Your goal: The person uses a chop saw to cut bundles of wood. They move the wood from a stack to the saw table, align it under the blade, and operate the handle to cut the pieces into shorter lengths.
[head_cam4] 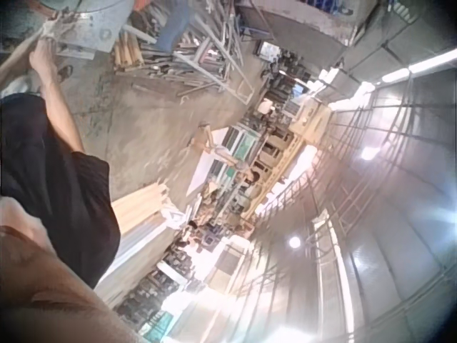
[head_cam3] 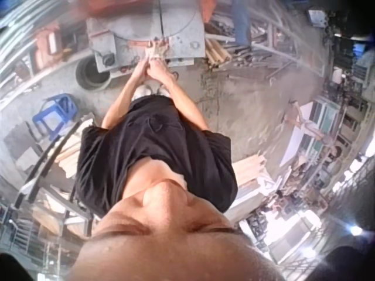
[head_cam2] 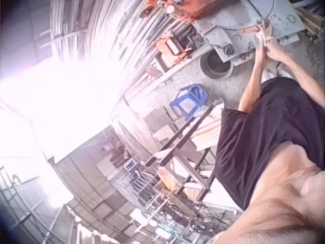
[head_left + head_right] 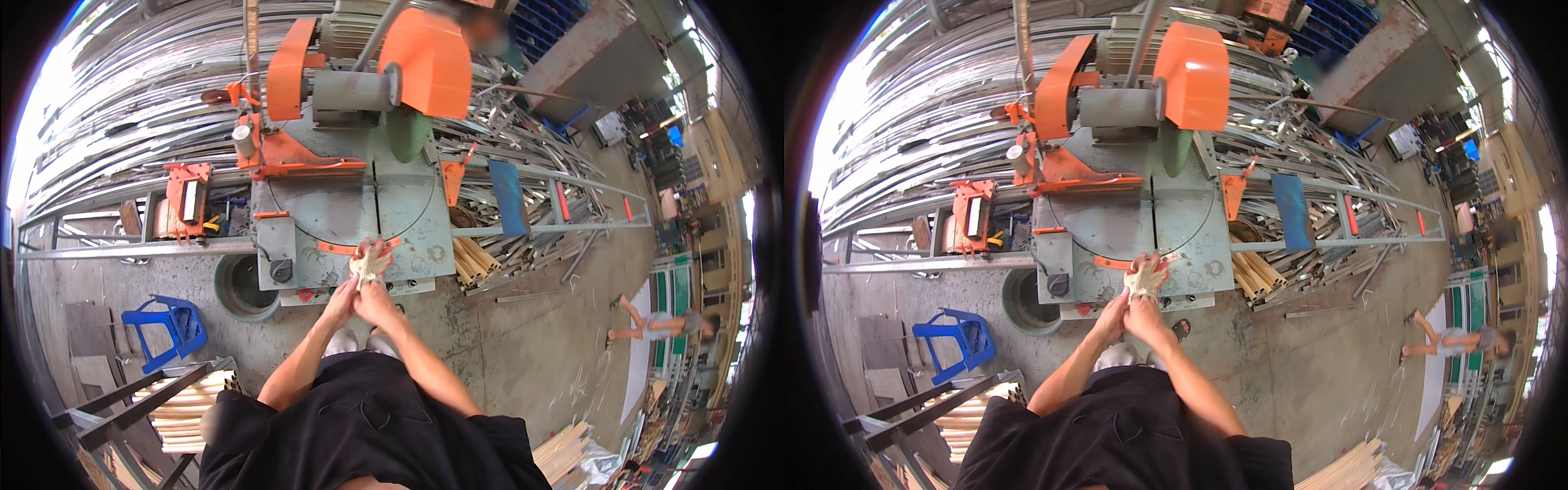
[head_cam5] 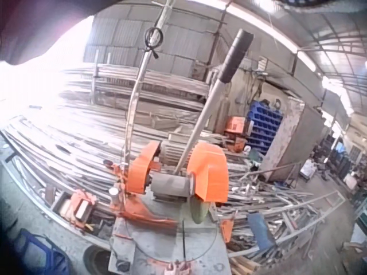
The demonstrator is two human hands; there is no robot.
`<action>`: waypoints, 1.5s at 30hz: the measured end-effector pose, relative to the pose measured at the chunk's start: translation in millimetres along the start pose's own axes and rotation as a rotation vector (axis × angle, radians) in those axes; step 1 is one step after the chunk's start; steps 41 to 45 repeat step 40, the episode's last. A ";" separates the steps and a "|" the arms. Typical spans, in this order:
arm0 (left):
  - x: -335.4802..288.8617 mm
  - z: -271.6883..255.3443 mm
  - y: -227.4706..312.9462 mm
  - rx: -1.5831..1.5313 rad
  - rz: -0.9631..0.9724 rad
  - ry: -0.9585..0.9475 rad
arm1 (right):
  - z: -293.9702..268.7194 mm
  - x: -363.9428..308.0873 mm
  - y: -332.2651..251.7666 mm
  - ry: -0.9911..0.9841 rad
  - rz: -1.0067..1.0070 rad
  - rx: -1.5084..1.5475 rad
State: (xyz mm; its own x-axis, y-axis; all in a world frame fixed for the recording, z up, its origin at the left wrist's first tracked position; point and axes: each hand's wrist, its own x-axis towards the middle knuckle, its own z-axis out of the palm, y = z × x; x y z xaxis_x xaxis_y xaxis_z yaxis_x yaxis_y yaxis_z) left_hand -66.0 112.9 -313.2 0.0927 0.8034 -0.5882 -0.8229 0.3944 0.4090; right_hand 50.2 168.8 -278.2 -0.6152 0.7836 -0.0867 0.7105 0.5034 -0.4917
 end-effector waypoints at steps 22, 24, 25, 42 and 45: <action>26.9 -133.3 -8.7 0.493 0.332 0.714 | 2.2 -175.8 119.9 -0.319 0.309 0.026; -13.8 -112.5 7.9 0.752 0.299 0.723 | 21.9 -247.7 161.5 -0.323 0.513 0.082; -38.8 -96.3 23.3 0.957 0.406 0.684 | 26.8 -287.3 171.7 -0.275 0.668 0.202; 21.2 12.5 109.1 1.530 0.969 0.308 | 76.5 -395.4 178.4 -0.243 0.877 0.226; 21.2 12.5 109.1 1.530 0.969 0.308 | 76.5 -395.4 178.4 -0.243 0.877 0.226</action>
